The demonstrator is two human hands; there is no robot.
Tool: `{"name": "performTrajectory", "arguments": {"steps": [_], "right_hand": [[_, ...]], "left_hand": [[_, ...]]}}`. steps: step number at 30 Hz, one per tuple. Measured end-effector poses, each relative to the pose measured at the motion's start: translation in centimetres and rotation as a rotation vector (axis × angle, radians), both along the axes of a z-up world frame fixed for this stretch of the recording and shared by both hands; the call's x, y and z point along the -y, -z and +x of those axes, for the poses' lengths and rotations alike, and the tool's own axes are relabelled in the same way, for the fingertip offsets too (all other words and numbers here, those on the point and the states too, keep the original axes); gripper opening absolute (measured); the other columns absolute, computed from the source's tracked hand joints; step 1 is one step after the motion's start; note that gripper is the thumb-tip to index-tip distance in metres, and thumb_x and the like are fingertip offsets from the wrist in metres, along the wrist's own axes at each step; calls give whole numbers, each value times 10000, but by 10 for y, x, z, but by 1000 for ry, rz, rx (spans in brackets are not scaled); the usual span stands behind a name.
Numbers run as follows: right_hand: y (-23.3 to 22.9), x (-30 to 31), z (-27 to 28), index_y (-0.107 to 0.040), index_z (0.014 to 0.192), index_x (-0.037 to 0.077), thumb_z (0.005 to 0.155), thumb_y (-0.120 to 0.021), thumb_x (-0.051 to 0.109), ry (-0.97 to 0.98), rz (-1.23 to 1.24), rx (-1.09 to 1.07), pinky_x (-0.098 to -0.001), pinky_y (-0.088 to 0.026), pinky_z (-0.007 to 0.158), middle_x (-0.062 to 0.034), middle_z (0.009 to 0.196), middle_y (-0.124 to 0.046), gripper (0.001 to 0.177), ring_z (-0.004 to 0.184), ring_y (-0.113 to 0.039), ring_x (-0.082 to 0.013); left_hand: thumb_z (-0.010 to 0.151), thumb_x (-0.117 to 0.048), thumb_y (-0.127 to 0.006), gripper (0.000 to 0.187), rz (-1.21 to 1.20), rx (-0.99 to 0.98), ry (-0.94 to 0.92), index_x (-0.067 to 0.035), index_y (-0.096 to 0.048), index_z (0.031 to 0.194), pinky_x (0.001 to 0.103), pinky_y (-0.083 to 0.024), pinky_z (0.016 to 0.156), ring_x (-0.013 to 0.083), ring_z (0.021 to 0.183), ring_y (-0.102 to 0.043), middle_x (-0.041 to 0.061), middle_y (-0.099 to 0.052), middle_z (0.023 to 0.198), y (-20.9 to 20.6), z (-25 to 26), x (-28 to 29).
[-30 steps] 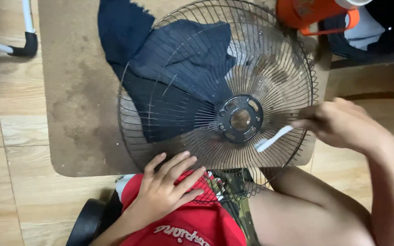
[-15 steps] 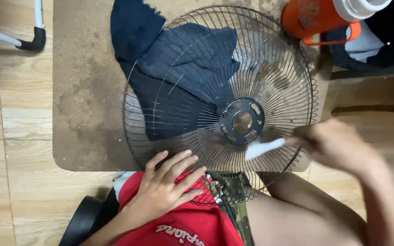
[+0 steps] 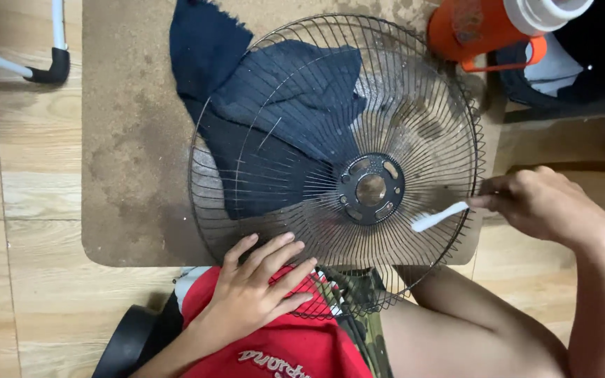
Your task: Cleaning a metal fan grill using a toothbrush and a cloth
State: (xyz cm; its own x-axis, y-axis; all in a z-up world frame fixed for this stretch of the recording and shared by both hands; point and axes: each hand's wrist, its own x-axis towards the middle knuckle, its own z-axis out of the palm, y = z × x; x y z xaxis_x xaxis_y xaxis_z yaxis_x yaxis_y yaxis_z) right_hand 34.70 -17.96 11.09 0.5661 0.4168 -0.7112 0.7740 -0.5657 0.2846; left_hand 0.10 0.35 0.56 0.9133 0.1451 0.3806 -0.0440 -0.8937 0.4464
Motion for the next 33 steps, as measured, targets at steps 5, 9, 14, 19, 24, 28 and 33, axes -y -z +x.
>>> {"name": "performTrajectory", "arguments": {"steps": [5, 9, 14, 19, 24, 28, 33], "right_hand": [[-8, -18, -25, -692, 961, 340, 802, -517, 568, 43, -17, 14, -462, -501, 691, -67, 804, -720, 328, 872, -655, -319], [-2, -3, 1, -677, 995, 364, 823, -506, 531, -25, -83, 62, -437, -528, 709, -19, 905, -716, 295, 881, -680, -297], [-3, -19, -23, -704, 1004, 432, 792, -544, 550, 38, -85, -3, -365, -504, 644, 22, 862, -745, 291, 797, -702, -193], [5, -41, -30, -659, 1038, 484, 787, -500, 623, 9, -219, -47, -392, -542, 786, 46, 1048, -686, 328, 1015, -645, -209], [-11, -21, -20, -672, 935, 391, 775, -476, 651, -60, -189, 112, -381, -559, 717, 36, 947, -707, 363, 943, -678, -236], [-14, -55, -67, -591, 757, 186, 932, -436, 325, -50, -277, -165, -316, -459, 585, 17, 658, -599, 272, 615, -592, -133], [-6, -19, -17, -608, 1011, 438, 790, -408, 709, -135, -277, 141, -452, -574, 693, -77, 961, -709, 403, 886, -711, -330]], "left_hand": [[904, -477, -602, 435, -6, -14, 19, -212, -553, 1246, 410, -259, 1054, 181, 1243, -461, 34, -471, 1293, 0, 0, 1], [902, -486, -609, 414, -21, 0, -1, -227, -574, 1223, 398, -286, 1031, 165, 1217, -489, 19, -481, 1282, 0, 1, 0], [915, -472, -590, 392, -22, 5, -8, -216, -584, 1212, 402, -297, 1024, 173, 1205, -502, 23, -502, 1262, -2, 2, 1], [901, -494, -625, 396, -13, 22, -24, -232, -598, 1196, 397, -294, 1031, 154, 1190, -513, 9, -511, 1261, 0, 2, 2], [902, -495, -632, 396, -18, 20, -19, -227, -604, 1193, 393, -284, 1029, 161, 1184, -518, 15, -509, 1256, 2, 1, 1], [914, -466, -619, 349, -40, 11, -5, -226, -625, 1168, 388, -284, 1022, 172, 1153, -561, 30, -514, 1242, 1, 2, 2], [908, -495, -631, 363, -14, 14, -11, -245, -630, 1171, 388, -292, 1005, 167, 1136, -565, 22, -538, 1223, 3, 1, 4]]}}
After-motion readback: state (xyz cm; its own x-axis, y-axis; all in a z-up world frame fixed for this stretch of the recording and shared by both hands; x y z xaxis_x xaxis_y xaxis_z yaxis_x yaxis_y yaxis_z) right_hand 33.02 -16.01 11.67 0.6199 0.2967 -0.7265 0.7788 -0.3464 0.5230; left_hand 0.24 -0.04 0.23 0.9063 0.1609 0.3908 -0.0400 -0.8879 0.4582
